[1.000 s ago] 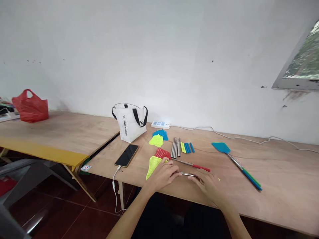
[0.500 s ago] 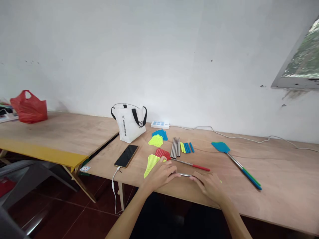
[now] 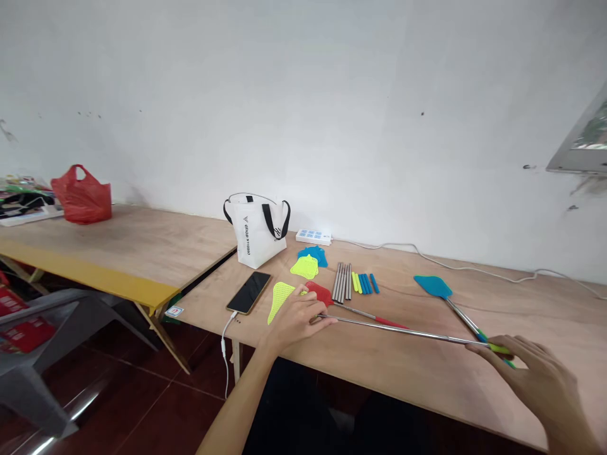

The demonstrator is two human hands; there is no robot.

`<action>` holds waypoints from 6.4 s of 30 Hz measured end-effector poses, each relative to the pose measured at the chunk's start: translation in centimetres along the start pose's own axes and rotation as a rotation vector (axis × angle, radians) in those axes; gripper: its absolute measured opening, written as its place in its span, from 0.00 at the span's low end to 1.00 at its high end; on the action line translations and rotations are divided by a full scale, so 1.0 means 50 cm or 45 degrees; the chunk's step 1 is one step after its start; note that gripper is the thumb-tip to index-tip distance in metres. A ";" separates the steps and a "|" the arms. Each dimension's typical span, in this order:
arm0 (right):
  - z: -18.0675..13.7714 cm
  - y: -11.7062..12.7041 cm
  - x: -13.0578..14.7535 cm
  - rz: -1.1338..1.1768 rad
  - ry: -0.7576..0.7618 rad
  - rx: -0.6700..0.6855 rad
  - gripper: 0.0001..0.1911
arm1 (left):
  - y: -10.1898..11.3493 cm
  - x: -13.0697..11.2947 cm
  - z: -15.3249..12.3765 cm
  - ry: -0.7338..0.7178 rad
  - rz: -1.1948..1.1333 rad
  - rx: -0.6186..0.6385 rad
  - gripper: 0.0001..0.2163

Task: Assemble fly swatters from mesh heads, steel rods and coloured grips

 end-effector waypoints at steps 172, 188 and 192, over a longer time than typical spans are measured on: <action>0.016 -0.052 0.381 0.192 0.517 0.498 0.24 | -0.005 -0.066 0.004 0.006 -0.093 0.212 0.04; 0.014 -0.057 0.378 0.192 0.529 0.543 0.23 | 0.001 -0.066 0.007 -0.003 -0.083 0.257 0.02; 0.014 -0.054 0.379 0.202 0.526 0.530 0.22 | 0.002 -0.066 0.006 -0.006 -0.112 0.245 0.03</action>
Point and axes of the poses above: each hand's wrist, its own z-axis towards the middle knuckle, its own y-axis out of the back of the hand, x = y × z, the point moved 1 cm from there along z, towards the middle knuckle, and after that the axes turned 13 degrees about x, right-handed, at the moved point
